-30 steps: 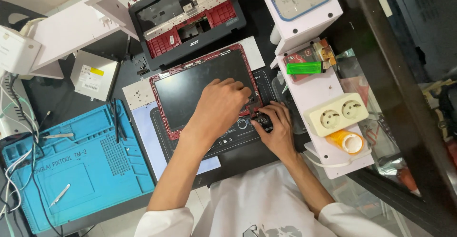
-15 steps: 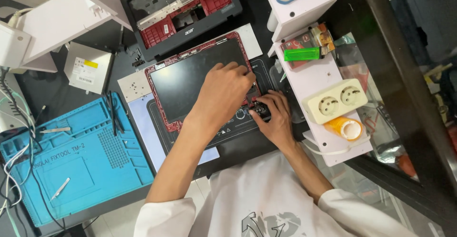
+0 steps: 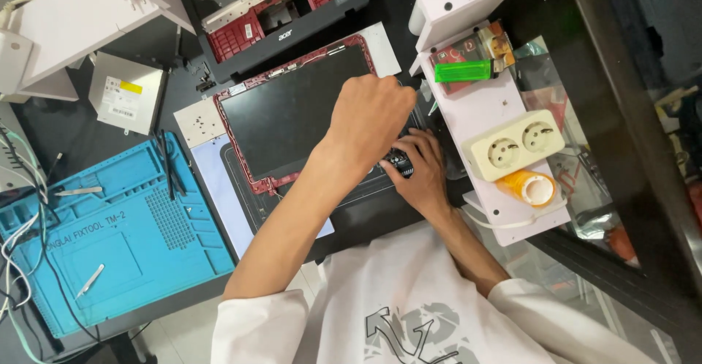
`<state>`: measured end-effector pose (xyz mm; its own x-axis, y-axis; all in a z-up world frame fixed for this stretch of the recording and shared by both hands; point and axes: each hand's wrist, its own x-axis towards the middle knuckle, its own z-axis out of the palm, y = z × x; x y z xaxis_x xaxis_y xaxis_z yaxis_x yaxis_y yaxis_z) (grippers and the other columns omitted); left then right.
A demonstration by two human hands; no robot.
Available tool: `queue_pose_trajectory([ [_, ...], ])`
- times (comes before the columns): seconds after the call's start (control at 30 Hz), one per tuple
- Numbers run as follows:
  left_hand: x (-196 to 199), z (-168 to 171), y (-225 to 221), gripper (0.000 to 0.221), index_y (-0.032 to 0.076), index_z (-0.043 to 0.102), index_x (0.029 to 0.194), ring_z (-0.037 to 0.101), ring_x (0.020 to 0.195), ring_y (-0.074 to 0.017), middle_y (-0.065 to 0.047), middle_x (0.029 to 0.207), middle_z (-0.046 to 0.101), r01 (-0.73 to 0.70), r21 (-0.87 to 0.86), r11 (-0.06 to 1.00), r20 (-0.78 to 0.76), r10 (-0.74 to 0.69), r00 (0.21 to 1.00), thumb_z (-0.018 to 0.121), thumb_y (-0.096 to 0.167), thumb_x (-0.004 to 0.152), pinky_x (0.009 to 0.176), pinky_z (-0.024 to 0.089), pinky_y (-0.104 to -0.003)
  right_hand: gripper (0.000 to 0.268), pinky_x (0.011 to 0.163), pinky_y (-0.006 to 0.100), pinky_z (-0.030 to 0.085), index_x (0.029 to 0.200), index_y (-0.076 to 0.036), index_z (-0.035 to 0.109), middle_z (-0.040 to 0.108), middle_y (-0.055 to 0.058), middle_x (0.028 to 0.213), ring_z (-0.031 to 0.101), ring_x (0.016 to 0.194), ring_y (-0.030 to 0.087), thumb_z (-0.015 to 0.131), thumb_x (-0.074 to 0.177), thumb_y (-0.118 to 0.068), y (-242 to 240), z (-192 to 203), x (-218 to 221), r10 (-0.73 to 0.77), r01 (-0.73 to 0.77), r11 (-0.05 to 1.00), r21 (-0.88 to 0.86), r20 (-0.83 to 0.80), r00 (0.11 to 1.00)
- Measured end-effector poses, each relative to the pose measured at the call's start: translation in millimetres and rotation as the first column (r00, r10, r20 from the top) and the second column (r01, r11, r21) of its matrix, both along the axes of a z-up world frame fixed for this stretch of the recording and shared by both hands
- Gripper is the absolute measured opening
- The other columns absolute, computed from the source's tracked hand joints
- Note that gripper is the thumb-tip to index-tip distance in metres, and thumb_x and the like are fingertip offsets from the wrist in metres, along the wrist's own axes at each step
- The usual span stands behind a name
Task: Disassembling a laptop chassis and screen components on a repair bench.
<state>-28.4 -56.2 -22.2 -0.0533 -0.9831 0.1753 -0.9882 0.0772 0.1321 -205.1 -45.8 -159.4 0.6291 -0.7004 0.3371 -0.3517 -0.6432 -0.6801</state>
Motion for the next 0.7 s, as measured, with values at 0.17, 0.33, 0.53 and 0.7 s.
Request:
queue_pose_trajectory([
  [0.17, -16.4, -7.4, -10.7, 0.007, 0.014, 0.072, 0.065, 0.073, 0.065, -0.0255, -0.009, 0.065, 0.070, -0.068, 0.043, 0.997, 0.036, 0.066, 0.997, 0.073, 0.011, 0.071, 0.050, 0.052, -0.036, 0.042, 0.117, 0.053, 0.040, 0.112, -0.003, 0.066, 0.062, 0.011, 0.121, 0.055, 0.127, 0.035, 0.087, 0.078, -0.013, -0.6, -8.1, -2.0, 0.023, -0.023, 1.000, -0.005, -0.030, 0.999],
  [0.33, -24.1, -9.3, -19.3, 0.007, 0.015, 0.073, 0.064, 0.073, 0.064, -0.0228, -0.006, 0.065, 0.070, -0.093, 0.042, 0.995, 0.082, 0.090, 0.993, 0.074, 0.011, 0.070, 0.049, 0.051, -0.035, 0.044, 0.116, 0.053, 0.039, 0.114, -0.001, 0.066, 0.061, 0.014, 0.122, 0.054, 0.126, 0.036, 0.086, 0.077, -0.012, 0.2, -3.7, -2.7, 0.014, -0.014, 1.000, 0.001, -0.052, 0.999],
  [0.53, -34.6, -5.6, -19.1, 0.007, 0.009, 0.073, 0.077, 0.073, 0.062, -0.0207, -0.005, 0.064, 0.071, -0.202, 0.185, 0.962, 0.138, 0.178, 0.974, 0.074, 0.009, 0.070, 0.046, 0.052, -0.032, 0.046, 0.115, 0.052, 0.041, 0.121, 0.005, 0.063, 0.061, 0.019, 0.126, 0.052, 0.127, 0.041, 0.083, 0.082, -0.010, 0.6, -0.8, -3.9, 0.050, -0.050, 0.999, 0.001, 0.000, 0.999],
  [0.7, -33.2, -6.2, -16.7, 0.004, 0.010, 0.073, 0.067, 0.072, 0.066, -0.0201, -0.007, 0.072, 0.068, -0.129, 0.009, 0.992, 0.153, 0.126, 0.980, 0.074, 0.008, 0.071, 0.050, 0.054, -0.033, 0.046, 0.113, 0.053, 0.040, 0.119, 0.005, 0.065, 0.063, 0.021, 0.122, 0.053, 0.126, 0.044, 0.081, 0.079, -0.009, 2.6, -2.7, -4.1, 0.021, -0.021, 1.000, -0.012, -0.014, 1.000],
])
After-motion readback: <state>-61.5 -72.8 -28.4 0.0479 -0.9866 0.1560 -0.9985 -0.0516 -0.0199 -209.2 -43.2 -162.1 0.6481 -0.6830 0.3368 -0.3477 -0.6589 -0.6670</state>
